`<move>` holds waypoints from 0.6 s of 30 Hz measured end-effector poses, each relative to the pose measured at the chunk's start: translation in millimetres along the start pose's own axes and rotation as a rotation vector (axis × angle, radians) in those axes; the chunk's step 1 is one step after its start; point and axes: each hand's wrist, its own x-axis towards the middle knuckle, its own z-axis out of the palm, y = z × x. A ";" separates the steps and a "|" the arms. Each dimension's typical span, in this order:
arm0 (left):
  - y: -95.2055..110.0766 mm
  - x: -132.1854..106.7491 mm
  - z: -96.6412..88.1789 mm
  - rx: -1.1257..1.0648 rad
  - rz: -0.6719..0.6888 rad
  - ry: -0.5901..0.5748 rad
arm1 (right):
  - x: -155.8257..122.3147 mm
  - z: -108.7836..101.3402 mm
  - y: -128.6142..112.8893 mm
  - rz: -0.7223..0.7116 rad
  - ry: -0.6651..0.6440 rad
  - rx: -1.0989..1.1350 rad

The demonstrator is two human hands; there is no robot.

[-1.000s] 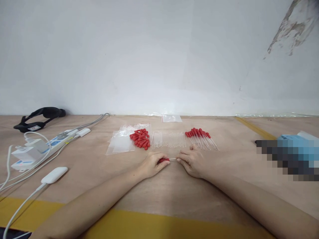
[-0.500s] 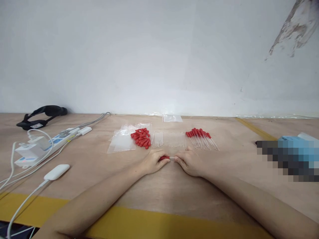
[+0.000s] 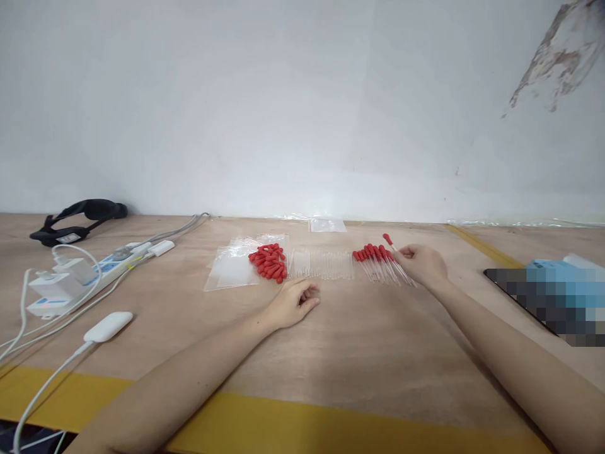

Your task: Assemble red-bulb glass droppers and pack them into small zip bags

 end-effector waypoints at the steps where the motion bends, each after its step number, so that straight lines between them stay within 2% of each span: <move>1: 0.3 0.1 0.0 0.001 -0.004 -0.002 | 4.1 1.4 6.5 0.048 0.009 -0.040; 4: 0.5 0.5 0.1 0.007 -0.009 -0.007 | 6.5 9.6 16.9 0.097 -0.006 -0.118; 10: -1.3 0.9 0.4 0.033 0.009 -0.010 | -0.7 26.2 14.6 0.041 -0.069 -0.209; 18: -1.1 0.6 0.1 0.026 0.017 -0.023 | -2.3 23.8 17.0 0.019 -0.040 -0.184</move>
